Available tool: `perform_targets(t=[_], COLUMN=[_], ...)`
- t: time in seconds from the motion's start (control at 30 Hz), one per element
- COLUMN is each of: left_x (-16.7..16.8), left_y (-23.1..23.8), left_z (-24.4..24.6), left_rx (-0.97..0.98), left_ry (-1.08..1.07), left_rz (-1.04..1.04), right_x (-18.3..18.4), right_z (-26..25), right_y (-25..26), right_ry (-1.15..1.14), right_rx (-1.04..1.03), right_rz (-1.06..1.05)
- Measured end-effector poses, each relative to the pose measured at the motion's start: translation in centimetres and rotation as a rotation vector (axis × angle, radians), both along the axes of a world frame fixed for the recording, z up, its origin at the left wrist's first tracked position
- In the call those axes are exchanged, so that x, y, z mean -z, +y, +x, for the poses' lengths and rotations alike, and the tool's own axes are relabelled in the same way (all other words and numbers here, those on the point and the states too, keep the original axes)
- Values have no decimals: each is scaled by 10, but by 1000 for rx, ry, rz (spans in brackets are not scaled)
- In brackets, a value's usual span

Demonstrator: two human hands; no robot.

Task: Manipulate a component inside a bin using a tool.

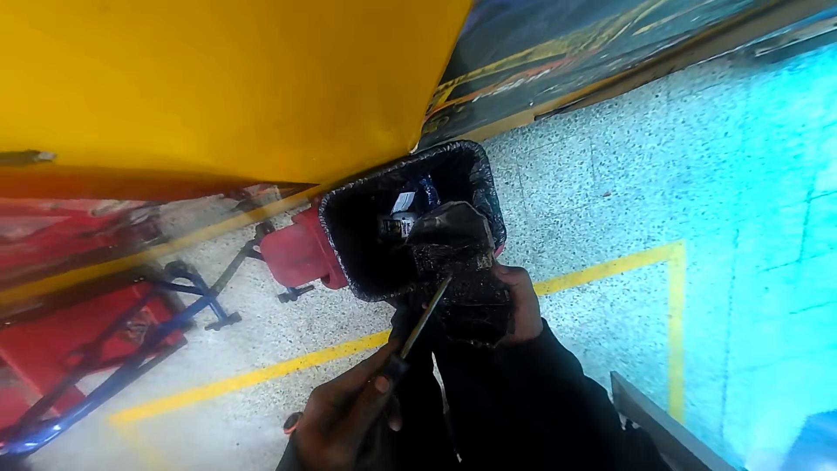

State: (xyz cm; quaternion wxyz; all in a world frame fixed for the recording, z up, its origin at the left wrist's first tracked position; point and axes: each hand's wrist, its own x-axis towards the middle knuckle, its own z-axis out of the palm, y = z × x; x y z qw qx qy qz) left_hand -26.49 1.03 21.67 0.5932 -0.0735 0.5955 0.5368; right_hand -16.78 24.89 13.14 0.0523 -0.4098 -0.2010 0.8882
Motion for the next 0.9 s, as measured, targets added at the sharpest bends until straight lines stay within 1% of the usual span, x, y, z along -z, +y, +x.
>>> perform_targets(t=[0.1, 0.2, 0.27, 0.37, 0.43, 0.53, 0.6, 0.67, 0.7, 0.8, 0.83, 0.9], left_x=[-1, -14, -8, 5, -1, -7, 1, 7, 4, -10, -10, 0], left_y=[-5, 1, 0, -8, -5, 1, -2, -5, -4, 5, 6, 4], left_z=[4, 15, 18, 14, 16, 21, 18, 13, 12, 19, 22, 19], left_rx=[24, 26, 28, 36, 44, 75, 77, 95, 107, 126, 126, 147], left_ry=[21, 12, 24, 20, 12, 12, 24, 45, 57, 25, 38, 180], left_rz=[-56, 26, -5, -94, -71, 7, -39, -118, -111, 45, 42, -63], right_x=[-4, -6, -5, 0, 0, -1, -1, -1, -1, 4, 7, 19], right_z=[-1, -4, -8, -6, -6, -8, -7, -5, -5, -8, -8, -9], right_y=[2, -1, -1, 2, 3, 2, 5, 5, 5, 6, 6, 9], right_ry=[-48, -48, -70, -28, -38, -116, -117, -51, -32, -76, -95, -110], right_rx=[29, 47, 54, 32, 13, 42, 34, -4, -2, 30, 34, 9], right_rz=[-2, -1, 30, 48, 79, 98, 98, 104, 102, 106, 111, 190])
